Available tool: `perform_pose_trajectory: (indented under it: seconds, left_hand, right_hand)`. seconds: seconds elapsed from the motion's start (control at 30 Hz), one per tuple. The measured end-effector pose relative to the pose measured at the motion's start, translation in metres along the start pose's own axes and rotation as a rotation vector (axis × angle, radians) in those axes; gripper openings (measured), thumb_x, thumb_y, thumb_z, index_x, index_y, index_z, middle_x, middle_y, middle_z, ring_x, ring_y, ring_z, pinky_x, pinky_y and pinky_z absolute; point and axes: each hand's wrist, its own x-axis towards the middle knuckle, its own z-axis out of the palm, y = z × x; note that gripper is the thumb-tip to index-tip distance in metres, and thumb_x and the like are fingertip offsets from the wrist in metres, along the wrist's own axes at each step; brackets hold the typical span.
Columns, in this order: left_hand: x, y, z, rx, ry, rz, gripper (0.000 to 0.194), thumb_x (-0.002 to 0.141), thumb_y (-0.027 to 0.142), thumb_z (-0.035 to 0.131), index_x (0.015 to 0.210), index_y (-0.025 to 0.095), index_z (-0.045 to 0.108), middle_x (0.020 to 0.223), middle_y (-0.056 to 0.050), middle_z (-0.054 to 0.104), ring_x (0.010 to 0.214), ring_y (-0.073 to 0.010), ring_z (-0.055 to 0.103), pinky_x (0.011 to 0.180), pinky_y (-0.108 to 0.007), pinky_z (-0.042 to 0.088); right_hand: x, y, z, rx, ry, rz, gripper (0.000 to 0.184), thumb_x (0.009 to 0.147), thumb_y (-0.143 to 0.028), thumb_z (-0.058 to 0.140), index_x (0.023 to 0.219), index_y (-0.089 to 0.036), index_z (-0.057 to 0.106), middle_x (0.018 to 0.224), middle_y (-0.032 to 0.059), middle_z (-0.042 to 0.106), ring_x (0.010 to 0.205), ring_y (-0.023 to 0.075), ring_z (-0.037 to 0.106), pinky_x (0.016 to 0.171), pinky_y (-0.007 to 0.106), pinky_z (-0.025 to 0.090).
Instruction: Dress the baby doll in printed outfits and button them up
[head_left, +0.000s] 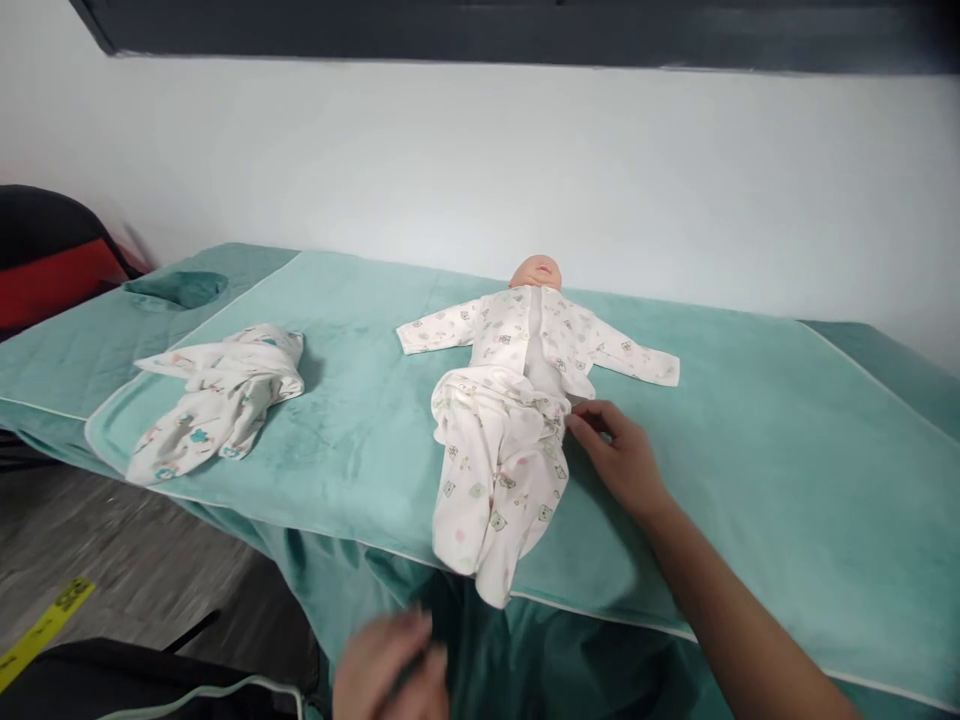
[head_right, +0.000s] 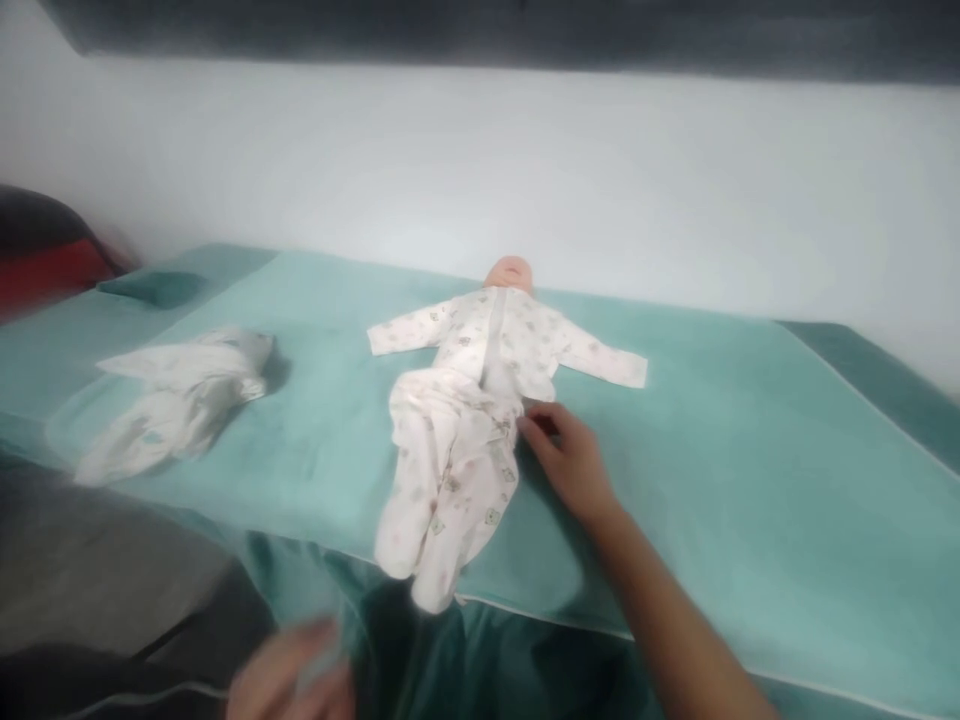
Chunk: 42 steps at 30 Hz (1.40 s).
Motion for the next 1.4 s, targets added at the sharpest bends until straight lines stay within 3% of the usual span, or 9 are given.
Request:
perform_pose_trajectory:
  seconds: [0.1,0.27,0.4,0.57,0.73,0.87,1.0,1.2,1.4]
  left_hand:
    - [0.088,-0.006,0.044,-0.044,0.059,0.066,0.022,0.082,0.035,0.066,0.103,0.033,0.072,0.121,-0.007,0.066,0.118,-0.0284,0.059,0.104,-0.051,0.048]
    - [0.188,-0.01,0.094,-0.335,-0.495,-0.281,0.055,0.085,0.054,0.064,0.132,0.028,0.059,0.137,-0.009,0.06,0.123,-0.0291,0.058,0.103,-0.043,0.048]
    - [0.175,-0.01,0.119,-0.667,-0.691,-0.43,0.059,0.085,0.055,0.065,0.138,0.029,0.055,0.136,-0.008,0.063,0.122,-0.0297,0.059,0.104,-0.042,0.048]
    - [0.156,-0.007,0.145,-0.862,-0.587,-0.454,0.05,0.086,0.055,0.065,0.128,0.027,0.062,0.131,-0.006,0.066,0.118,-0.0267,0.061,0.1,-0.036,0.049]
    - [0.18,-0.011,0.156,-0.611,-0.36,-0.464,0.04,0.09,0.054,0.054,0.103,0.019,0.068,0.11,-0.008,0.069,0.099,-0.0239,0.063,0.09,-0.036,0.05]
    - [0.206,-0.003,0.158,-0.331,-0.487,-0.158,0.038,0.075,0.024,0.069,0.113,0.022,0.065,0.116,-0.007,0.062,0.102,-0.0219,0.059,0.094,-0.035,0.048]
    - [0.212,0.018,0.163,-0.008,-0.696,0.173,0.056,0.07,0.026,0.077,0.123,0.025,0.06,0.136,-0.011,0.045,0.122,-0.0298,0.05,0.101,-0.042,0.046]
    - [0.207,0.033,0.168,0.321,-0.465,0.411,0.007,0.091,0.023,0.052,0.094,0.021,0.058,0.104,-0.009,0.059,0.095,-0.0266,0.057,0.083,-0.042,0.047]
    - [0.223,-0.028,0.143,-0.186,0.118,-0.314,0.007,0.082,0.015,0.05,0.083,0.022,0.047,0.082,-0.001,0.055,0.077,-0.0176,0.057,0.072,-0.031,0.048]
  right_hand:
    - [-0.007,-0.01,0.008,0.076,-0.044,0.115,0.038,0.09,-0.053,0.057,0.112,-0.023,0.063,0.106,0.0063,0.069,0.093,0.0228,0.063,0.088,0.039,0.047]
    - [-0.001,-0.018,0.03,0.271,-0.018,0.163,0.048,0.084,-0.055,0.065,0.119,-0.023,0.057,0.117,0.007,0.065,0.102,0.0235,0.06,0.092,0.039,0.048]
    - [0.016,-0.029,0.033,0.267,0.115,0.099,0.04,0.087,-0.053,0.062,0.112,-0.023,0.057,0.102,0.0033,0.064,0.091,0.0202,0.058,0.085,0.035,0.048]
    - [0.038,-0.022,0.002,0.028,0.127,-0.038,0.034,0.094,-0.055,0.052,0.106,-0.024,0.061,0.086,0.0004,0.061,0.076,0.0172,0.053,0.07,0.031,0.043]
    - [0.03,0.008,-0.021,-0.304,0.034,-0.071,0.036,0.096,-0.053,0.048,0.113,-0.026,0.063,0.088,0.0028,0.068,0.074,0.0193,0.059,0.069,0.032,0.044]
    - [0.034,0.013,-0.029,-0.4,0.355,-0.177,0.032,0.092,-0.048,0.056,0.111,-0.023,0.063,0.098,0.0068,0.067,0.082,0.0213,0.062,0.069,0.032,0.048]
    - [0.064,-0.008,-0.026,-0.541,0.088,-0.357,0.028,0.091,-0.037,0.055,0.114,-0.023,0.06,0.117,0.0094,0.061,0.098,0.0239,0.061,0.072,0.033,0.049]
    - [0.09,-0.02,-0.028,-0.606,0.033,-0.253,0.021,0.091,-0.037,0.048,0.079,-0.021,0.054,0.082,0.0037,0.058,0.065,0.0165,0.051,0.059,0.03,0.036]
    - [0.08,0.063,-0.075,-0.199,0.498,0.251,0.028,0.082,-0.047,0.057,0.087,-0.02,0.056,0.079,0.0021,0.06,0.067,0.0175,0.055,0.066,0.033,0.046]
